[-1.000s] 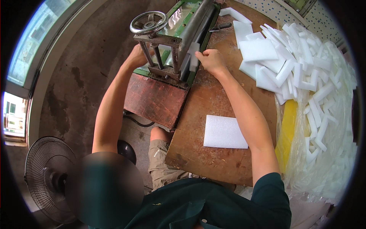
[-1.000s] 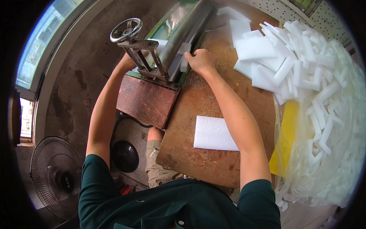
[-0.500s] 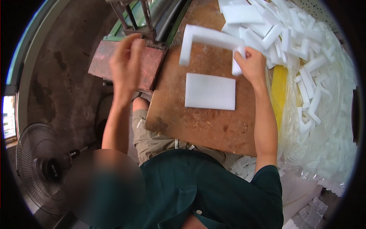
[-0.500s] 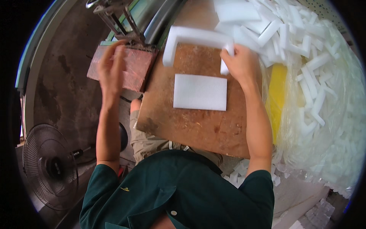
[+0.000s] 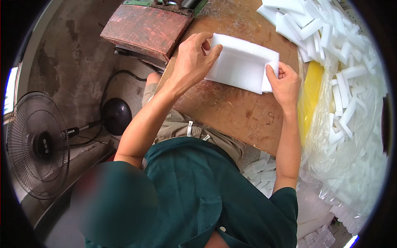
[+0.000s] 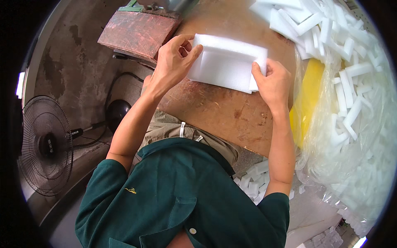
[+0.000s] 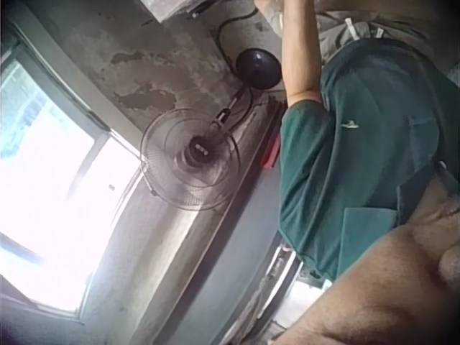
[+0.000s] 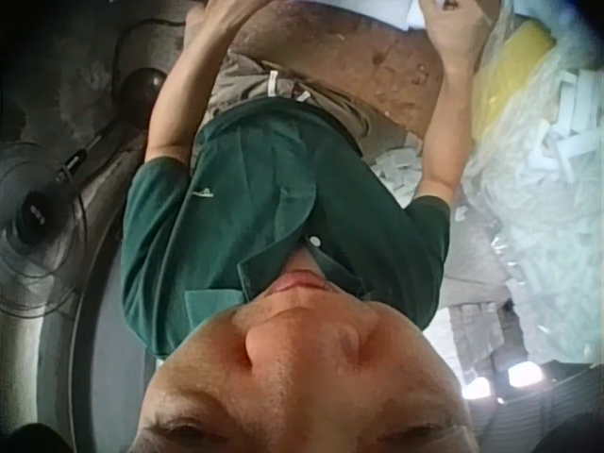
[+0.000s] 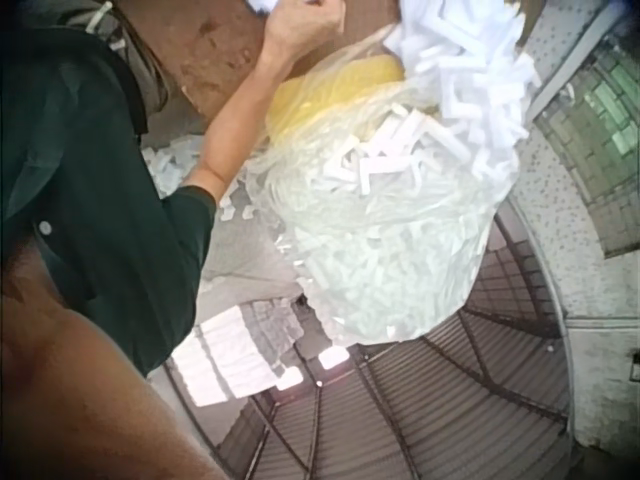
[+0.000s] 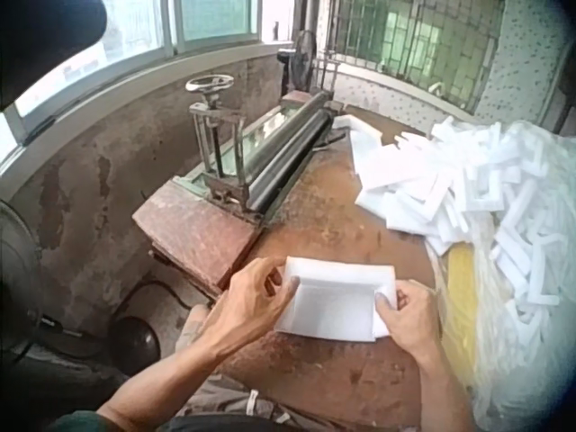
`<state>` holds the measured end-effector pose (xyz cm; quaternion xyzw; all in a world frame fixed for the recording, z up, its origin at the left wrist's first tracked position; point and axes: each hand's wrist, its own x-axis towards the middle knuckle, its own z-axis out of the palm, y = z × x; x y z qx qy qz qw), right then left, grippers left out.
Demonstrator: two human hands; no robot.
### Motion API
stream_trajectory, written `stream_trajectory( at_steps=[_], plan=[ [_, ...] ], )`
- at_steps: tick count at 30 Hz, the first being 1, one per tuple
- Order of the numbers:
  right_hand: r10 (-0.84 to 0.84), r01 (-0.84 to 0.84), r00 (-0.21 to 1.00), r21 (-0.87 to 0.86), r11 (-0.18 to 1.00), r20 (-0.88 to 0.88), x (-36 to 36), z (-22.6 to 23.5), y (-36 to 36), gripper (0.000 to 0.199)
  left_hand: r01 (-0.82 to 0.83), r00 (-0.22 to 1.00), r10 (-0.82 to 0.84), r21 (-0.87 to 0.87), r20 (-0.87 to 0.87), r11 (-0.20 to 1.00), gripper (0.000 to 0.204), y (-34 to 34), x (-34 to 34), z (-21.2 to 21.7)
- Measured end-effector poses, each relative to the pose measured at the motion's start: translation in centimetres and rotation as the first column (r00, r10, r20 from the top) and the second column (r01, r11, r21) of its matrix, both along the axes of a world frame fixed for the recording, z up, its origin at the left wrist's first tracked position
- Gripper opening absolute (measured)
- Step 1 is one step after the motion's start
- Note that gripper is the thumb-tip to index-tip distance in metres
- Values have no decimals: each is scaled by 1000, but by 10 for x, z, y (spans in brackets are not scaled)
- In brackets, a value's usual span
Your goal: Using a glue roller machine to apply adhesive to foam strips and assembling them onto foam blocks to create L-shaped corner protectors.
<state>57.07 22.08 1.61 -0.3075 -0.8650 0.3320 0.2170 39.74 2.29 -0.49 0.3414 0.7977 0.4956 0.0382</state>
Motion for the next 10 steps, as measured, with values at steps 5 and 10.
stream_trajectory(
  at_steps=[5,10],
  plan=[
    [18,-20,999,66,998,37,2,-3,-1,22,-3,1000,4,-36,23,999,40,-2,3,-1],
    [25,-26,1000,92,995,15,1,-3,-2,23,-16,998,17,-2,53,1000,38,-1,4,-4]
  ],
)
